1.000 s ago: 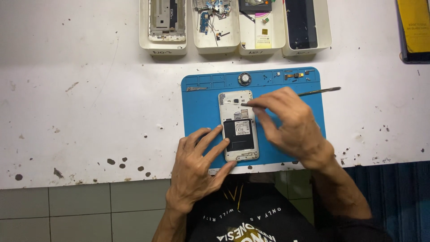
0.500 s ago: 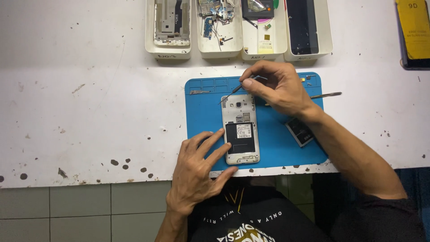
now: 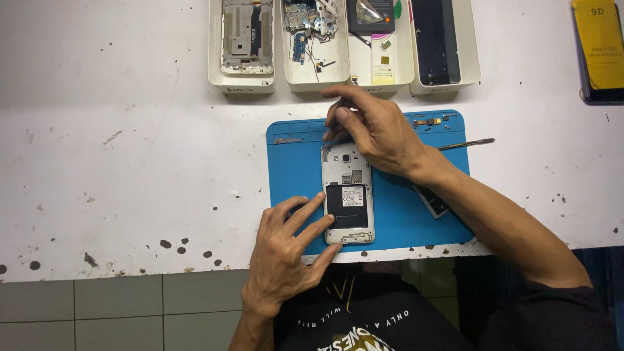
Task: Repairing a mobile phone by installing internal components and using a precision tool for adjustments
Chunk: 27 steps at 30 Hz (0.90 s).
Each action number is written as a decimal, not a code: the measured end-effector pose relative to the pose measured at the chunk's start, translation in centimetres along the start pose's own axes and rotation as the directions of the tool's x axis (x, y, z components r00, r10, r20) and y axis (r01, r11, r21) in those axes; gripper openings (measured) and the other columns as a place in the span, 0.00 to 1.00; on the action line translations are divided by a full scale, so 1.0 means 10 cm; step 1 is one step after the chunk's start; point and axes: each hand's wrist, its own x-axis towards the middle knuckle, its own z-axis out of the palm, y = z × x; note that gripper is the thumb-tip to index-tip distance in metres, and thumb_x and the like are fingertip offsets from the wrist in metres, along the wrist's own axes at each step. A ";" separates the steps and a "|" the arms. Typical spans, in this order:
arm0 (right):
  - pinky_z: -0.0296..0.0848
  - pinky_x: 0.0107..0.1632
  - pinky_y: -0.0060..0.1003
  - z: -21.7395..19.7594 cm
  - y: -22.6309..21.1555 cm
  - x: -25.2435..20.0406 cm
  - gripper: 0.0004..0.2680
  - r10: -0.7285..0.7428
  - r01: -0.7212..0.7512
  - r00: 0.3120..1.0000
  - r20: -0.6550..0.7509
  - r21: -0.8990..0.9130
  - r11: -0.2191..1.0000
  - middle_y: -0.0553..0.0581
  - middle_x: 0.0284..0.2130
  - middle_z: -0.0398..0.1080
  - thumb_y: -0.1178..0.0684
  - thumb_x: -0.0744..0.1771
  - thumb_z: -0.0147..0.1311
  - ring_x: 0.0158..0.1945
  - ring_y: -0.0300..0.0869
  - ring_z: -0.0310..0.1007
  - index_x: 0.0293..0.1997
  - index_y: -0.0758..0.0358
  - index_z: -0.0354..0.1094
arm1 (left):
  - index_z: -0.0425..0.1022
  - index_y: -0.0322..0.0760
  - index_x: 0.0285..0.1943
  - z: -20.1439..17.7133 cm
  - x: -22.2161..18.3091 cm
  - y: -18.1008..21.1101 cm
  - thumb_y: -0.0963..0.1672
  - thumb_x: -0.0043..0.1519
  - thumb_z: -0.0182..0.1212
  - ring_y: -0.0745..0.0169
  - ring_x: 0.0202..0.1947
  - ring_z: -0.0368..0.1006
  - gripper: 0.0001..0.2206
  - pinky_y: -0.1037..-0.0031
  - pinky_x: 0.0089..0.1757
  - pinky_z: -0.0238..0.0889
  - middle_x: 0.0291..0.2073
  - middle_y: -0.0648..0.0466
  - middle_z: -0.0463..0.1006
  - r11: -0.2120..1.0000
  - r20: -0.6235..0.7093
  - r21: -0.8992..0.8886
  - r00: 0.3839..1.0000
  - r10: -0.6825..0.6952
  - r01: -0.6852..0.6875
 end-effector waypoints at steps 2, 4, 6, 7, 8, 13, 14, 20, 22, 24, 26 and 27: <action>0.86 0.45 0.34 0.02 0.04 0.01 0.11 -0.004 0.005 1.000 0.010 -0.012 1.000 0.59 0.40 0.74 0.59 0.74 0.38 0.40 0.46 0.84 0.65 0.68 0.57 | 0.79 0.40 0.54 0.00 0.00 -0.01 0.50 0.58 0.72 0.46 0.59 0.70 0.19 0.55 0.50 0.66 0.63 0.49 0.76 1.000 0.003 0.004 1.000 0.003 -0.003; 0.86 0.44 0.33 0.05 0.07 0.02 0.12 -0.005 0.005 1.000 0.026 -0.019 1.000 0.59 0.40 0.73 0.58 0.74 0.39 0.40 0.44 0.84 0.65 0.68 0.58 | 0.78 0.40 0.54 0.01 -0.01 -0.01 0.50 0.58 0.72 0.46 0.60 0.70 0.19 0.55 0.51 0.66 0.63 0.48 0.76 1.000 0.008 0.005 1.000 -0.003 0.003; 0.86 0.44 0.34 0.06 0.09 0.02 0.11 -0.026 0.027 0.999 0.037 -0.035 0.999 0.60 0.40 0.73 0.60 0.74 0.39 0.40 0.45 0.85 0.64 0.68 0.58 | 0.78 0.40 0.54 0.02 -0.02 -0.01 0.51 0.57 0.73 0.45 0.59 0.70 0.20 0.55 0.50 0.66 0.63 0.48 0.76 1.000 -0.001 0.017 1.000 0.002 -0.002; 0.86 0.44 0.34 0.06 0.11 0.02 0.11 -0.024 0.025 0.999 0.036 -0.035 0.999 0.60 0.40 0.73 0.60 0.74 0.39 0.40 0.45 0.85 0.64 0.68 0.58 | 0.78 0.40 0.54 0.02 -0.01 -0.01 0.51 0.57 0.73 0.45 0.59 0.70 0.20 0.55 0.50 0.66 0.63 0.48 0.76 1.000 0.000 0.016 1.000 0.002 -0.002; 0.85 0.42 0.34 0.07 0.12 0.02 0.10 -0.042 0.044 0.999 0.028 -0.057 0.997 0.59 0.39 0.73 0.60 0.74 0.39 0.39 0.45 0.84 0.63 0.68 0.58 | 0.78 0.40 0.54 0.02 -0.01 -0.01 0.51 0.58 0.73 0.46 0.59 0.70 0.20 0.55 0.51 0.66 0.63 0.48 0.76 1.000 -0.001 0.011 1.000 -0.003 0.003; 0.84 0.40 0.33 0.09 0.12 0.03 0.09 -0.059 0.063 0.997 0.043 -0.096 0.993 0.59 0.37 0.74 0.60 0.74 0.40 0.37 0.44 0.84 0.62 0.67 0.59 | 0.78 0.40 0.54 0.01 -0.01 0.00 0.51 0.59 0.71 0.46 0.60 0.70 0.19 0.55 0.51 0.66 0.63 0.48 0.76 1.000 0.004 0.008 1.000 -0.004 0.004; 0.84 0.41 0.33 0.09 0.12 0.03 0.09 -0.042 0.045 0.999 0.033 -0.089 0.995 0.59 0.37 0.74 0.60 0.73 0.41 0.37 0.43 0.84 0.62 0.67 0.59 | 0.79 0.40 0.54 0.00 -0.01 0.00 0.51 0.58 0.72 0.46 0.59 0.70 0.19 0.55 0.50 0.66 0.63 0.48 0.76 1.000 0.004 0.011 1.000 -0.006 0.006; 0.84 0.41 0.33 0.10 0.10 0.03 0.09 -0.034 0.034 0.999 0.007 -0.071 0.997 0.59 0.38 0.74 0.60 0.74 0.40 0.37 0.44 0.84 0.61 0.68 0.58 | 0.79 0.40 0.54 0.01 -0.01 0.00 0.50 0.58 0.72 0.46 0.59 0.70 0.19 0.55 0.50 0.66 0.63 0.48 0.76 1.000 -0.006 0.012 1.000 0.001 -0.001; 0.85 0.42 0.33 0.10 0.10 0.03 0.08 -0.028 0.028 1.000 -0.002 -0.051 0.998 0.60 0.38 0.73 0.61 0.73 0.40 0.37 0.44 0.84 0.60 0.69 0.58 | 0.79 0.40 0.54 0.01 -0.01 0.00 0.50 0.58 0.72 0.46 0.60 0.70 0.19 0.55 0.50 0.66 0.63 0.48 0.76 1.000 -0.003 0.006 1.000 -0.003 0.003; 0.84 0.41 0.33 0.10 0.11 0.03 0.08 0.003 0.000 0.999 0.034 -0.094 0.996 0.60 0.38 0.76 0.60 0.73 0.42 0.38 0.44 0.84 0.60 0.67 0.60 | 0.79 0.40 0.53 0.01 -0.01 0.00 0.50 0.58 0.72 0.46 0.59 0.70 0.18 0.56 0.49 0.66 0.62 0.48 0.76 1.000 -0.011 0.013 1.000 0.004 -0.004; 0.85 0.42 0.33 0.09 0.07 0.03 0.09 0.016 -0.016 1.000 0.010 -0.035 0.999 0.60 0.38 0.74 0.61 0.73 0.41 0.37 0.44 0.84 0.60 0.68 0.59 | 0.79 0.40 0.54 0.02 -0.02 -0.01 0.50 0.58 0.72 0.46 0.59 0.70 0.19 0.55 0.50 0.66 0.62 0.48 0.76 1.000 0.000 0.008 1.000 0.001 -0.001; 0.86 0.42 0.32 0.08 0.05 0.04 0.09 0.031 -0.030 0.999 -0.014 0.024 0.999 0.61 0.38 0.73 0.62 0.73 0.40 0.37 0.45 0.83 0.60 0.69 0.58 | 0.79 0.40 0.55 0.02 -0.02 -0.01 0.50 0.58 0.71 0.46 0.60 0.69 0.19 0.55 0.51 0.65 0.63 0.48 0.76 1.000 0.011 0.003 1.000 -0.001 0.001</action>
